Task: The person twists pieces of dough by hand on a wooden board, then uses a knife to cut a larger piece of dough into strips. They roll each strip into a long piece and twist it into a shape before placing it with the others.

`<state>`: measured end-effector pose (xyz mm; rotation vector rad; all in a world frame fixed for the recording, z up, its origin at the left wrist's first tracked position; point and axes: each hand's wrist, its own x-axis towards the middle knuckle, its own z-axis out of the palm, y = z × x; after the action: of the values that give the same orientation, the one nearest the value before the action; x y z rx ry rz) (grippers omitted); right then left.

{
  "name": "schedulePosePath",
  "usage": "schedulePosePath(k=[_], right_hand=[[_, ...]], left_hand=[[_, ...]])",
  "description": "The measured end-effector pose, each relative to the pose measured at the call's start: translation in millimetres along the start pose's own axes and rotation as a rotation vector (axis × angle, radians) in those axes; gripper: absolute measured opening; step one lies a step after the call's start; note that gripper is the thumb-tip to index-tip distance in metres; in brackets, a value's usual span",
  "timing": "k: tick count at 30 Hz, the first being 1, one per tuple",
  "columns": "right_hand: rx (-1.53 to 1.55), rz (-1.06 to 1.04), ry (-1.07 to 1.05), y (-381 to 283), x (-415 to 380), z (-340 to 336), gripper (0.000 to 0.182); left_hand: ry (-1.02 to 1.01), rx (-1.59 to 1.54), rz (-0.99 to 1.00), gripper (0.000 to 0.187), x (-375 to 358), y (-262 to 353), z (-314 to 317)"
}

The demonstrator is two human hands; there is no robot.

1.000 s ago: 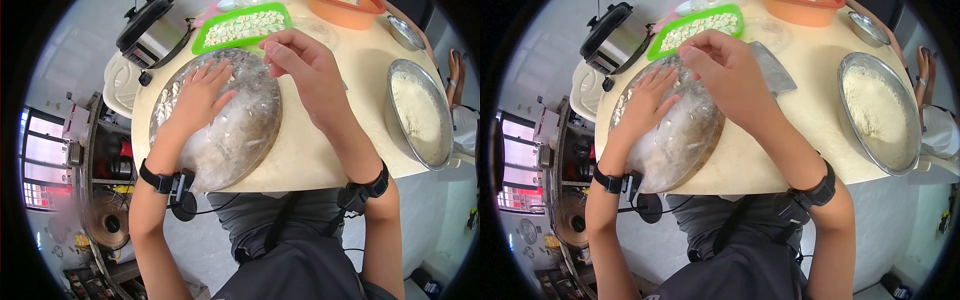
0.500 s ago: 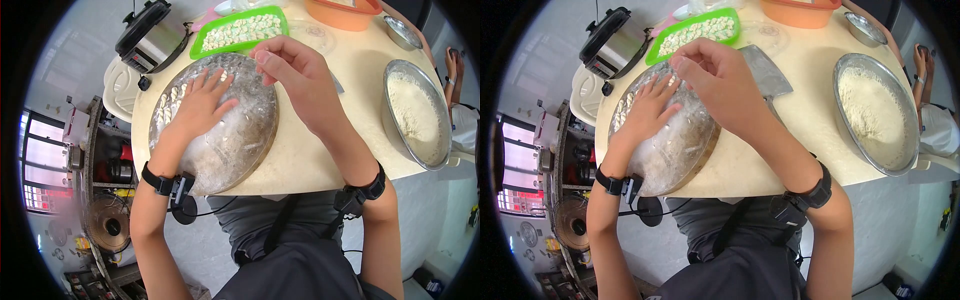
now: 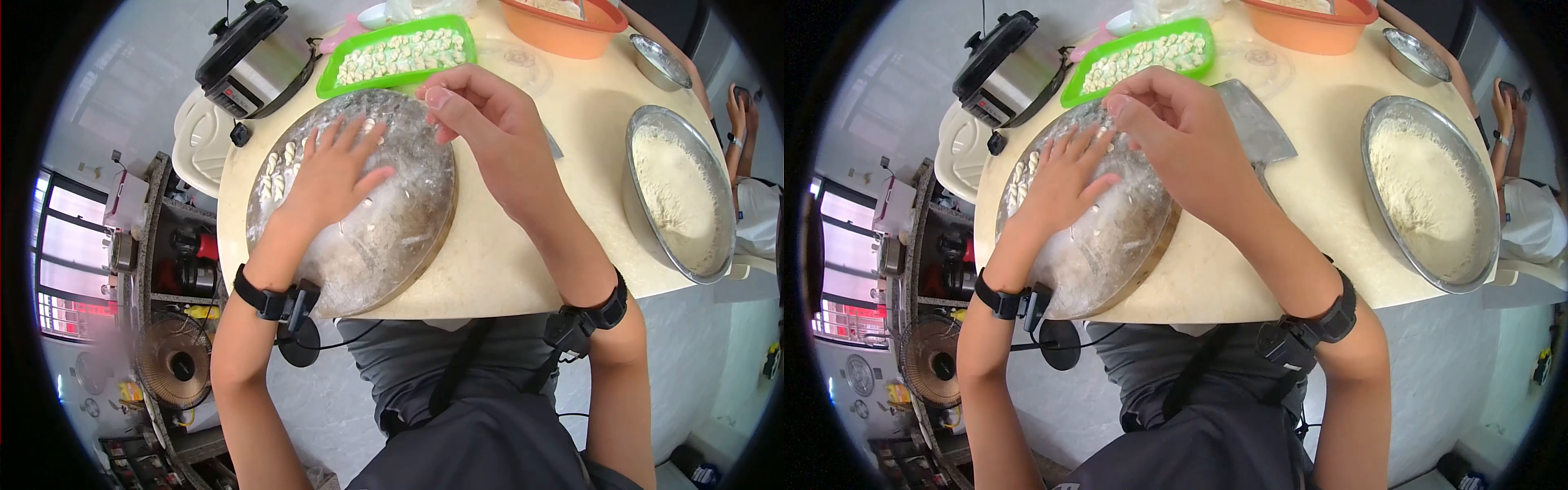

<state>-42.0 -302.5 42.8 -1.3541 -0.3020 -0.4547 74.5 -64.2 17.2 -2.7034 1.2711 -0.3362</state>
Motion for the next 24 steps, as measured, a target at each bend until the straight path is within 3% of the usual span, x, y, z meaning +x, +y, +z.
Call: schedulePosePath(k=[2, 11, 14, 17, 20, 24], right_hand=[[0.008, 0.002, 0.000, 1.3, 0.5, -1.3, 0.025], [-0.013, 0.017, 0.021, 1.6, -0.2, 0.6, 0.025], [0.011, 0.010, 0.032, 2.8, -0.6, 2.1, 0.023], [-0.073, 0.005, 0.050, 1.4, -1.7, 4.3, 0.022], [-0.255, -0.027, 0.001, 6.5, -3.0, 5.8, 0.020], [-0.828, -0.247, -0.124, 25.0, -9.8, 18.2, 0.024]], left_hand=[[0.091, -0.102, -0.005, 0.073, 0.7, -6.2, 1.6], [-0.026, -0.063, 0.077, 0.070, -1.8, -5.9, 4.7], [0.145, -0.252, 0.051, 0.064, -6.2, -20.4, -23.1], [0.315, -0.386, -0.122, 0.059, -41.8, -50.2, -58.4], [0.226, -0.437, -0.243, 0.058, -96.0, -66.1, -76.5], [0.059, -0.365, -0.233, 0.056, -146.0, -63.1, -35.8]])
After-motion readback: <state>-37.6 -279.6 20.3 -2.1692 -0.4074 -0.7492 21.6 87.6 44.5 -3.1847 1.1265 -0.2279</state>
